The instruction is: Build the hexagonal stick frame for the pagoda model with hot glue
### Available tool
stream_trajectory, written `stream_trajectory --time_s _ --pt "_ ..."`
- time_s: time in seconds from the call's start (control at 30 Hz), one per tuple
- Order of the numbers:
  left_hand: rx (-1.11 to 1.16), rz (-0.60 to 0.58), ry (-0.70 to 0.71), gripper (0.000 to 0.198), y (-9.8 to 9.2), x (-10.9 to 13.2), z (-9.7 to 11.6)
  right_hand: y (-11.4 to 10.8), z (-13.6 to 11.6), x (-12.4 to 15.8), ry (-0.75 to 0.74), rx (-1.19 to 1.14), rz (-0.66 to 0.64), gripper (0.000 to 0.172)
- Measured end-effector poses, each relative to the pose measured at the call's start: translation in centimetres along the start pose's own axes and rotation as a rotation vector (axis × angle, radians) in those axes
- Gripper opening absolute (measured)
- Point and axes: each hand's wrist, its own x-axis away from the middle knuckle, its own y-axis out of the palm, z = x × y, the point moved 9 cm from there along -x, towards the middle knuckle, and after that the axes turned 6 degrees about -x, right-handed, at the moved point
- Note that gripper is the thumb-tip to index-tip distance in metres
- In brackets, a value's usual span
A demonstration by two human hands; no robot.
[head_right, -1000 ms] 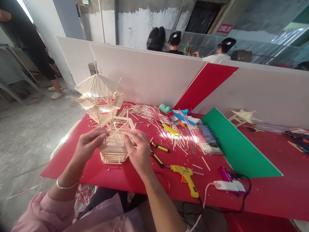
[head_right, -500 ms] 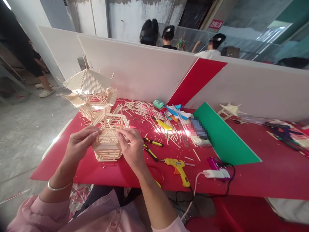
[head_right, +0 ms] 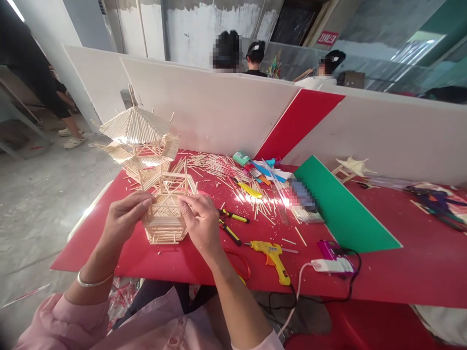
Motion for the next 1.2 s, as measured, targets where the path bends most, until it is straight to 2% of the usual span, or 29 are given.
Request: stream_trajectory --time_s 0.53,0.8,0.9,1.0,1.1,1.2 --pt "-0.005 0.005 0.009 0.017 0.0 0.0 0.3 0.0 0.1 0.0 0.01 -0.007 -0.004 0.018" --pt "0.026 0.047 -0.096 0.019 -0.5 0.4 -0.8 -0.9 -0.5 0.8 -0.034 0.084 0.02 0.03" --pt "0.111 0.122 -0.122 0.021 -1.3 0.7 -0.7 -3.0 0.3 1.3 0.017 0.109 0.051 0.028" --pt "0.142 0.231 -0.089 0.02 -2.9 1.3 -0.3 -6.5 2.0 2.4 0.126 0.118 0.122 0.025" --pt "0.127 0.381 -0.091 0.018 -5.1 2.6 -0.8 -10.1 3.9 4.5 0.223 0.137 0.192 0.025" --pt "0.093 0.536 -0.1 0.018 -6.6 4.8 -1.3 -13.0 5.7 7.4 0.33 0.187 0.254 0.027"
